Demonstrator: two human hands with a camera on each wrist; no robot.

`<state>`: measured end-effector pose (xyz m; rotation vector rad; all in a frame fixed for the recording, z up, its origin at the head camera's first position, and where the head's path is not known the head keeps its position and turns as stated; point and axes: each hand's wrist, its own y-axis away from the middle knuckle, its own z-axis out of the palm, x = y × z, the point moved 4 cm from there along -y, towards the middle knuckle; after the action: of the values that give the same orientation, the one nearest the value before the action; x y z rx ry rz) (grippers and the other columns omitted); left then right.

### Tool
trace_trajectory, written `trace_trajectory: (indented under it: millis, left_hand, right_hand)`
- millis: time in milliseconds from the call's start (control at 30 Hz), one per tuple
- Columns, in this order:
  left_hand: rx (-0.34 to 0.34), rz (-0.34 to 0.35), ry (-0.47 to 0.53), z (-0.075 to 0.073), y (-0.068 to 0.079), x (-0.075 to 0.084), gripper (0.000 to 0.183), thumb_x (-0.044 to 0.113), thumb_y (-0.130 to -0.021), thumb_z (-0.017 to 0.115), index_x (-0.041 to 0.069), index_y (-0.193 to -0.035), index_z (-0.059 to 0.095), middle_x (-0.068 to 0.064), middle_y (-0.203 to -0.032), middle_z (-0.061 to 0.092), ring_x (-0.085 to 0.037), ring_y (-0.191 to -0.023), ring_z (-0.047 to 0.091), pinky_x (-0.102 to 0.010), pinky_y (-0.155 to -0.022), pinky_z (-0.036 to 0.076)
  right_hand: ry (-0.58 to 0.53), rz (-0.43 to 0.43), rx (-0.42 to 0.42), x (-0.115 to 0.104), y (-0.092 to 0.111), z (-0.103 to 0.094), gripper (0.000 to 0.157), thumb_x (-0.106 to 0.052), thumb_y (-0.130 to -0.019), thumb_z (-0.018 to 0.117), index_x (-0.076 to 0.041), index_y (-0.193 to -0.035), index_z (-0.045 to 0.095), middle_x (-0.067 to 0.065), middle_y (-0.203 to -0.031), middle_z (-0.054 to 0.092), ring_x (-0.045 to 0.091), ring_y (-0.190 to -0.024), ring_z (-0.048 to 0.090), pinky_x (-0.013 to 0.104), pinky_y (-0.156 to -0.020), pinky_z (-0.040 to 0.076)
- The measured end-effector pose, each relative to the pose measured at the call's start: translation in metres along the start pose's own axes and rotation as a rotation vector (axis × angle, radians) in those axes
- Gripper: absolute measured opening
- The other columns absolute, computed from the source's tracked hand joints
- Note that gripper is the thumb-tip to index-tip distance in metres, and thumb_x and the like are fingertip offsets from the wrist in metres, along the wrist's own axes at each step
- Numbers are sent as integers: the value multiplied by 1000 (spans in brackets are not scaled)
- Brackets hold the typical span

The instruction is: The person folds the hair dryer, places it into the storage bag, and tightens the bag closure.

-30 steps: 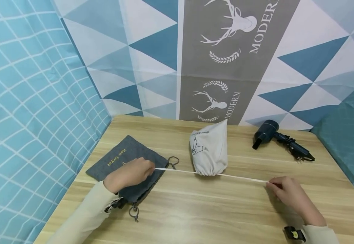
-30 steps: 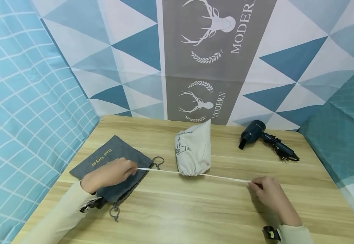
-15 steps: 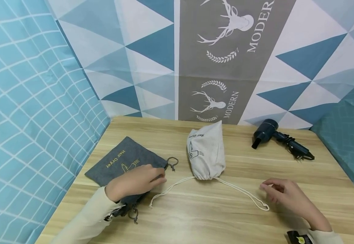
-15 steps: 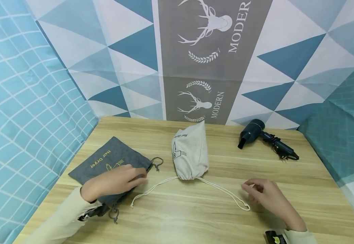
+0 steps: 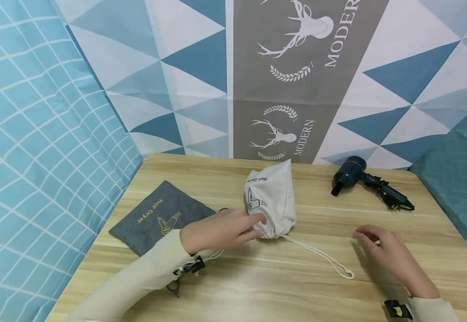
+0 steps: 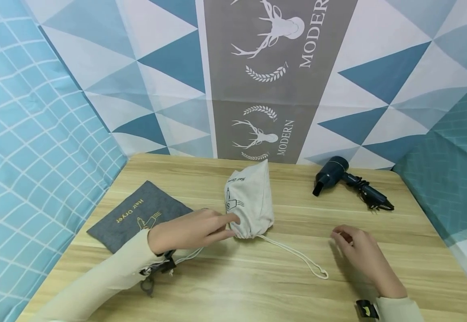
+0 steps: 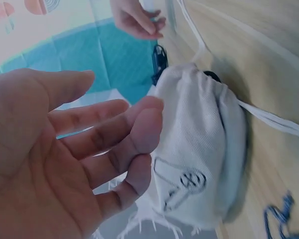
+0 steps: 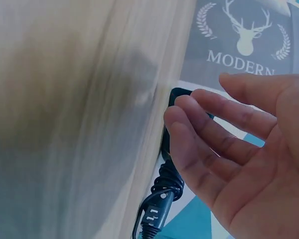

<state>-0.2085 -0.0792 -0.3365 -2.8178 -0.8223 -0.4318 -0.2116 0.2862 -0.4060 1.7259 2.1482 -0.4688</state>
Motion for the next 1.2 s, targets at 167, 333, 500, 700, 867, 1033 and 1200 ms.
trace_trajectory:
  millis: [167, 333, 500, 700, 867, 1033, 1200]
  left_hand:
    - [30, 76, 25, 1, -29, 3, 30, 33, -97, 35, 15, -119, 46, 14, -68, 48, 1, -54, 43, -14, -54, 37]
    - [37, 104, 38, 3, -47, 5, 33, 34, -96, 36, 16, -123, 42, 15, -81, 50, 2, -65, 47, -14, -64, 39]
    - [43, 114, 55, 5, -57, 4, 33, 33, -96, 38, 15, -123, 44, 10, -101, 54, 2, -77, 50, -13, -71, 41]
    - [47, 123, 62, 10, -73, 4, 37, 37, -96, 34, 16, -126, 42, 6, -113, 52, -2, -93, 50, -15, -82, 40]
    - [41, 137, 69, 7, -88, 8, 41, 38, -95, 34, 16, -129, 39, 6, -118, 48, -1, -94, 49, -12, -81, 39]
    - [9, 110, 66, 5, -107, 10, 43, 40, -94, 35, 18, -131, 36, 6, -119, 46, -1, -90, 48, -11, -76, 39]
    - [-7, 64, 70, 5, -126, 11, 46, 43, -93, 35, 20, -132, 34, 7, -124, 43, -2, -98, 47, -13, -81, 39]
  right_hand:
    - [17, -67, 39, 4, -9, -7, 21, -10, -93, 46, -4, -105, 62, 14, -100, 64, 28, -88, 61, 38, -65, 49]
    - [40, -105, 121, 14, -21, -15, 20, -9, -92, 48, 0, -106, 60, 19, -99, 63, 33, -86, 60, 41, -61, 49]
    - [34, -98, 171, 29, -33, -24, 27, -13, -93, 48, 5, -111, 55, 23, -101, 58, 37, -90, 55, 47, -64, 48]
    - [41, -86, 228, 46, -42, -34, 34, -15, -93, 47, 10, -115, 49, 30, -109, 50, 41, -92, 49, 54, -68, 41]
    - [43, -26, 244, 60, -54, -43, 44, -19, -93, 46, 13, -123, 40, 37, -113, 43, 50, -97, 42, 58, -74, 34]
    - [60, 70, 275, 82, -65, -51, 51, -22, -94, 43, 13, -130, 31, 40, -120, 34, 56, -108, 29, 64, -83, 25]
    - [89, 82, 218, 98, -77, -48, 56, -26, -95, 40, 16, -131, 26, 43, -122, 30, 58, -108, 27, 65, -84, 24]
